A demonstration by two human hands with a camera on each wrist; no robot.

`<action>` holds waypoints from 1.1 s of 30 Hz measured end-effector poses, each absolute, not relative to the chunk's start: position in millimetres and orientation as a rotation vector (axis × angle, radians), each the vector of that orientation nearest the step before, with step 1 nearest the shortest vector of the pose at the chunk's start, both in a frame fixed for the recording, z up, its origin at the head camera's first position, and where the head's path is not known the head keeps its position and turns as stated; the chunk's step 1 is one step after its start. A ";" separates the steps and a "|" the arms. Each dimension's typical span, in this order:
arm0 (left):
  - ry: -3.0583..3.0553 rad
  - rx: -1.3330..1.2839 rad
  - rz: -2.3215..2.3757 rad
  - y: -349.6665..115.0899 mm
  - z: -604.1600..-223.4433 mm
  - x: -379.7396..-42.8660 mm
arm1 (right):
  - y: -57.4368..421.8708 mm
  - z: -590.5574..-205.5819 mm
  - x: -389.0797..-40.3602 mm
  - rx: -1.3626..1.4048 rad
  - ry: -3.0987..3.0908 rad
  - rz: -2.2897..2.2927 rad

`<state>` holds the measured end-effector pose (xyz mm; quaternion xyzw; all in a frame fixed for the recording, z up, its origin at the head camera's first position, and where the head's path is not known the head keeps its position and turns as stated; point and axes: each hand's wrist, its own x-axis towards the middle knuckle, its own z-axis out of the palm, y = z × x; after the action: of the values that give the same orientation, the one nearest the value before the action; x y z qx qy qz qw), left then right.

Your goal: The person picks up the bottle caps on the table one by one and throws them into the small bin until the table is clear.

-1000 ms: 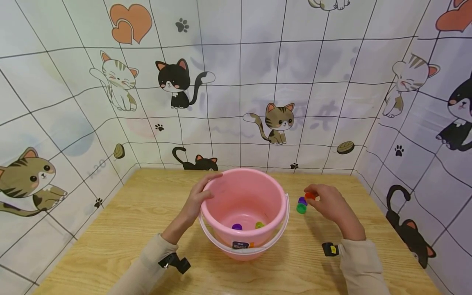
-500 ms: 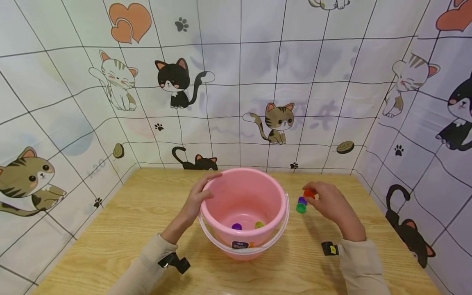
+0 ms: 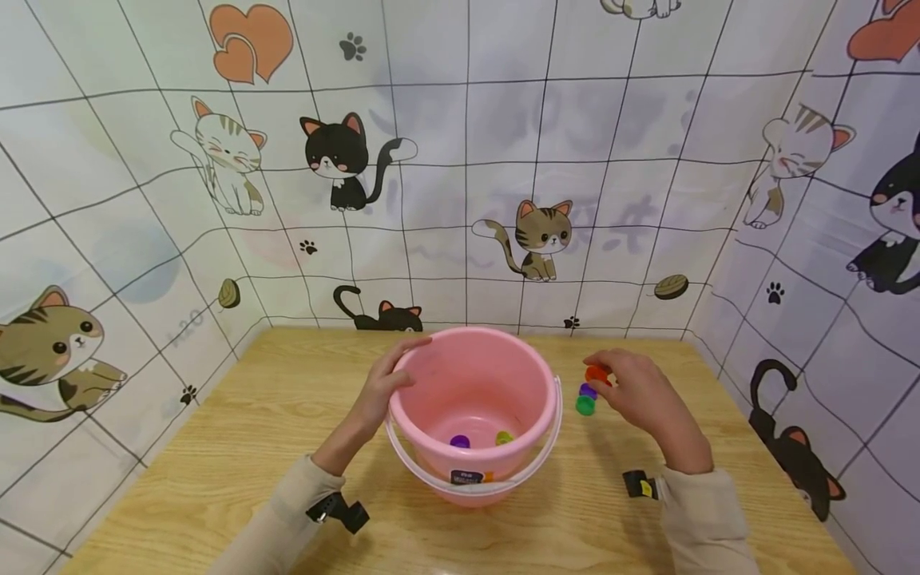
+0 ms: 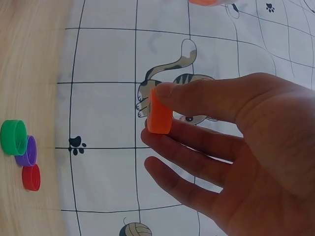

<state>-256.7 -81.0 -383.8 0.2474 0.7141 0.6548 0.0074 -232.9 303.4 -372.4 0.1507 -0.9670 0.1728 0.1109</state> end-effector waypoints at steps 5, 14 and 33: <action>2.234 0.768 2.072 -80.4 -399.2 -268.6 | 301.1 -371.0 -232.5 0.459 -2.822 0.472; 2.264 0.792 2.081 -78.0 -405.6 -271.4 | 296.6 -367.2 -227.4 0.474 -2.792 0.443; 2.228 0.772 2.065 -81.6 -401.8 -271.2 | 271.3 -327.4 -227.0 0.571 -2.707 0.347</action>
<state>-271.2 -81.6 -401.8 0.2464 0.7108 0.6588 0.0039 -227.0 271.3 -327.4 0.2016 -0.9557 0.1227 0.1760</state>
